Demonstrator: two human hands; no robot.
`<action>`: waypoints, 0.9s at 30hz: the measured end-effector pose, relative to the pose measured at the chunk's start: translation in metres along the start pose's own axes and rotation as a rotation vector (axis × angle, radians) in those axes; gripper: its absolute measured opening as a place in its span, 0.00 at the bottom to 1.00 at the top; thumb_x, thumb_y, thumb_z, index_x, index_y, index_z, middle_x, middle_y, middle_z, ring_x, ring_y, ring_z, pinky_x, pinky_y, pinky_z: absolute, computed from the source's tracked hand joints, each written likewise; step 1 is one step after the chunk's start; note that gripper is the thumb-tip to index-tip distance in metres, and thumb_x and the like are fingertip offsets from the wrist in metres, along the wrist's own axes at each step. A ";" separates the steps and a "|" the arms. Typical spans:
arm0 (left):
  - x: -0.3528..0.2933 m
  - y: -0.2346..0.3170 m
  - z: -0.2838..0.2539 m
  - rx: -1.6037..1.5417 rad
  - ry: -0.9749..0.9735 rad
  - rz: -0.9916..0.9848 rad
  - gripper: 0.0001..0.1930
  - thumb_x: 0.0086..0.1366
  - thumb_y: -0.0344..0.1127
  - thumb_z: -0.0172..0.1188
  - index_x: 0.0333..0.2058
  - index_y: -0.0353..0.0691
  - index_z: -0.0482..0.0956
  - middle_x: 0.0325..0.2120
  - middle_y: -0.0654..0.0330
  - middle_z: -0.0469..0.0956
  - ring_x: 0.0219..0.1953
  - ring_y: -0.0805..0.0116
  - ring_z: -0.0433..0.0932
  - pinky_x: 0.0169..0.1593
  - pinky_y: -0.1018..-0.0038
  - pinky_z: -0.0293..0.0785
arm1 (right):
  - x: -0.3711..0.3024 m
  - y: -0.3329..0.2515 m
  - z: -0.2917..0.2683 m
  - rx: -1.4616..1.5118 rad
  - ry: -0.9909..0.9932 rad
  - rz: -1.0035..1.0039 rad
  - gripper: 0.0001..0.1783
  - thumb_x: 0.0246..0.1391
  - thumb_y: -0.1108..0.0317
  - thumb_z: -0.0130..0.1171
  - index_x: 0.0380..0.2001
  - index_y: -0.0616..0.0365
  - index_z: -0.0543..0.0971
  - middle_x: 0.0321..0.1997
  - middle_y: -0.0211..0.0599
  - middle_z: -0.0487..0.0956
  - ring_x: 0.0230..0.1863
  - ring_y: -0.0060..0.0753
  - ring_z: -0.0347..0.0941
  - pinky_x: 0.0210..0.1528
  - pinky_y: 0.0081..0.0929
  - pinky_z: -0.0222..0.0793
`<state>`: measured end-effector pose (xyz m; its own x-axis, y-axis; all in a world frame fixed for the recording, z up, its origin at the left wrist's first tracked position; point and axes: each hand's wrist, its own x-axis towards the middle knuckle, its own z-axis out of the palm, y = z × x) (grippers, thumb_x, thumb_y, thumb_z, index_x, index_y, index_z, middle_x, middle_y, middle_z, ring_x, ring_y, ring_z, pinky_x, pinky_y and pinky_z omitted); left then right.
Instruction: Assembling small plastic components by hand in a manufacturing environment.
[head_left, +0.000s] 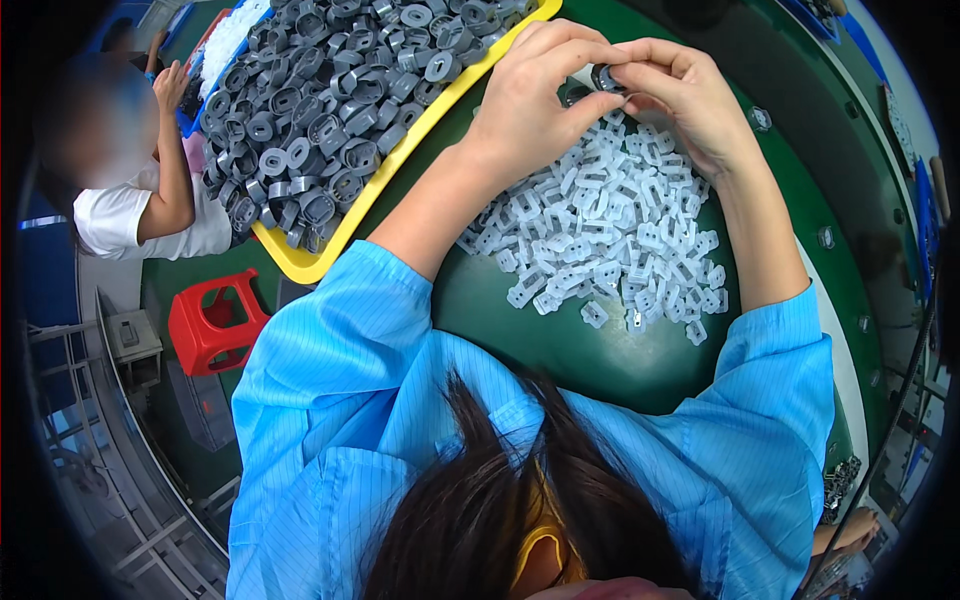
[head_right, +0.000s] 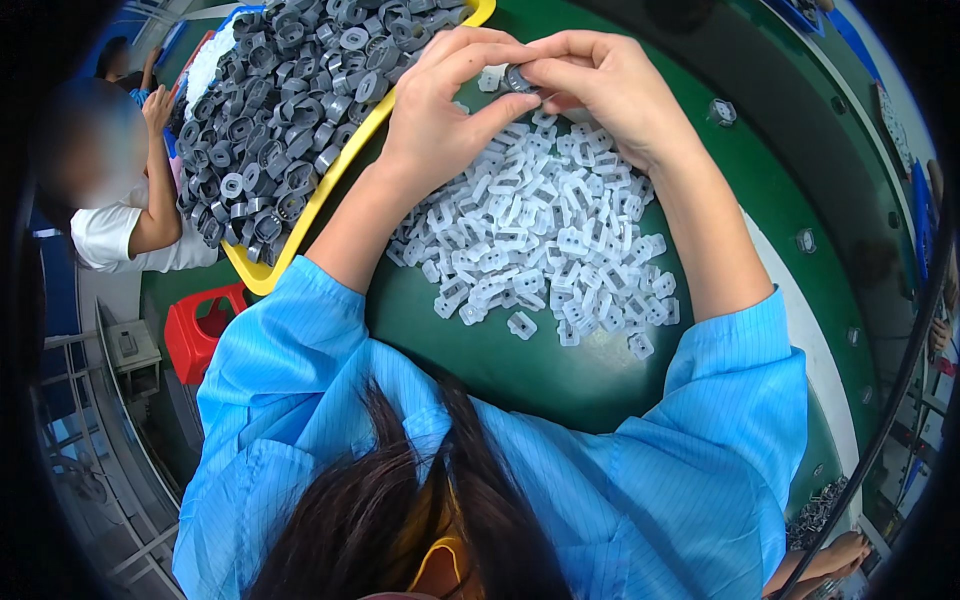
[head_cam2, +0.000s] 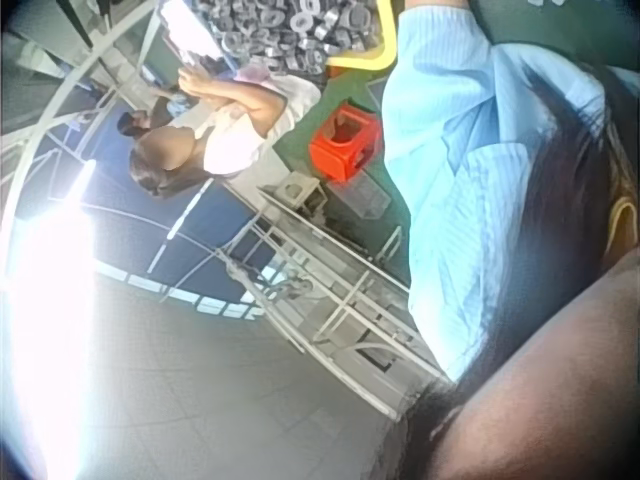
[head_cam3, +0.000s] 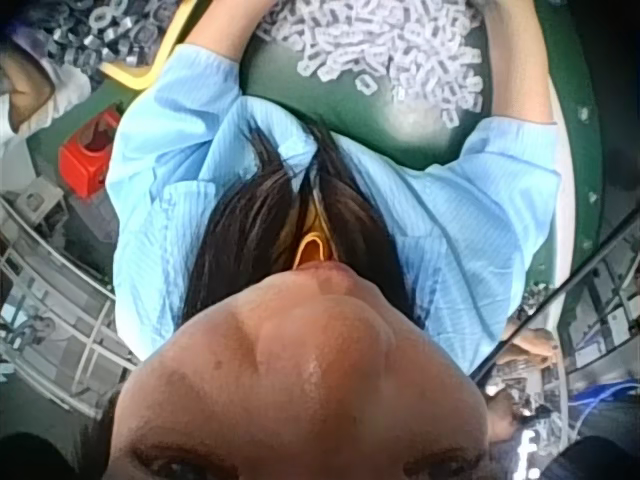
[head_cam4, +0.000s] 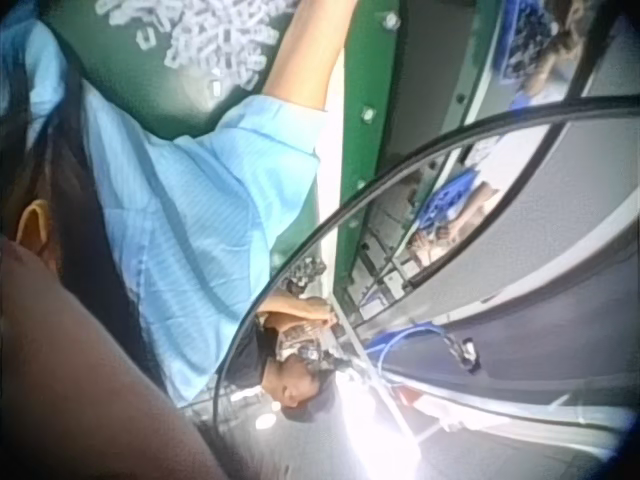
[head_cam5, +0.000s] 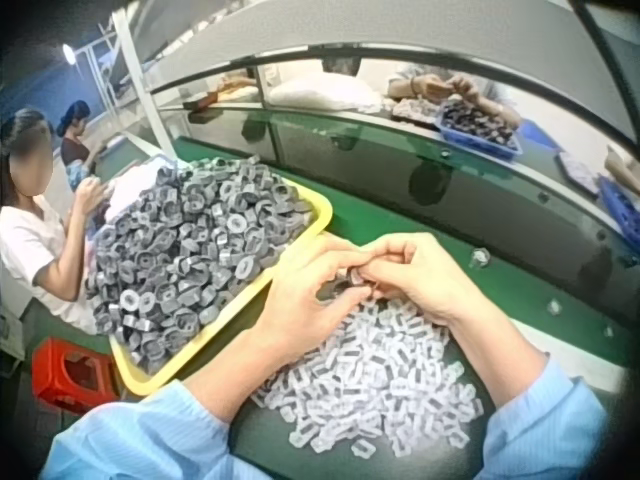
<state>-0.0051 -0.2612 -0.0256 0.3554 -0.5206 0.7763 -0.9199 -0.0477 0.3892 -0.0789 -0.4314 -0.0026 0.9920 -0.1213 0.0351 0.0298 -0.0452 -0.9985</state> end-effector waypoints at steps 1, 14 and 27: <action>0.001 0.001 -0.001 0.022 -0.002 0.026 0.19 0.45 0.28 0.71 0.39 0.41 0.81 0.38 0.61 0.79 0.42 0.62 0.77 0.46 0.69 0.74 | 0.001 -0.002 -0.003 -0.026 -0.049 -0.015 0.13 0.52 0.65 0.63 0.37 0.64 0.80 0.33 0.31 0.80 0.29 0.17 0.73 0.35 0.15 0.70; 0.011 -0.005 -0.005 -0.089 -0.103 0.195 0.24 0.47 0.25 0.67 0.46 0.43 0.75 0.37 0.61 0.78 0.40 0.58 0.76 0.45 0.66 0.71 | -0.005 -0.019 -0.007 -0.144 -0.109 0.066 0.11 0.47 0.76 0.63 0.36 0.64 0.78 0.31 0.33 0.80 0.29 0.19 0.76 0.35 0.15 0.73; -0.002 -0.010 -0.015 0.077 -0.336 -0.158 0.18 0.55 0.34 0.65 0.46 0.41 0.78 0.43 0.57 0.78 0.43 0.59 0.78 0.45 0.69 0.75 | 0.028 0.035 -0.058 -0.330 0.258 0.028 0.14 0.50 0.65 0.58 0.40 0.58 0.76 0.29 0.22 0.73 0.31 0.17 0.66 0.40 0.16 0.62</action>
<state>0.0056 -0.2474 -0.0235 0.4317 -0.7516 0.4987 -0.8724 -0.2072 0.4428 -0.0573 -0.4940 -0.0339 0.9273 -0.3696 0.0592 -0.0791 -0.3481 -0.9341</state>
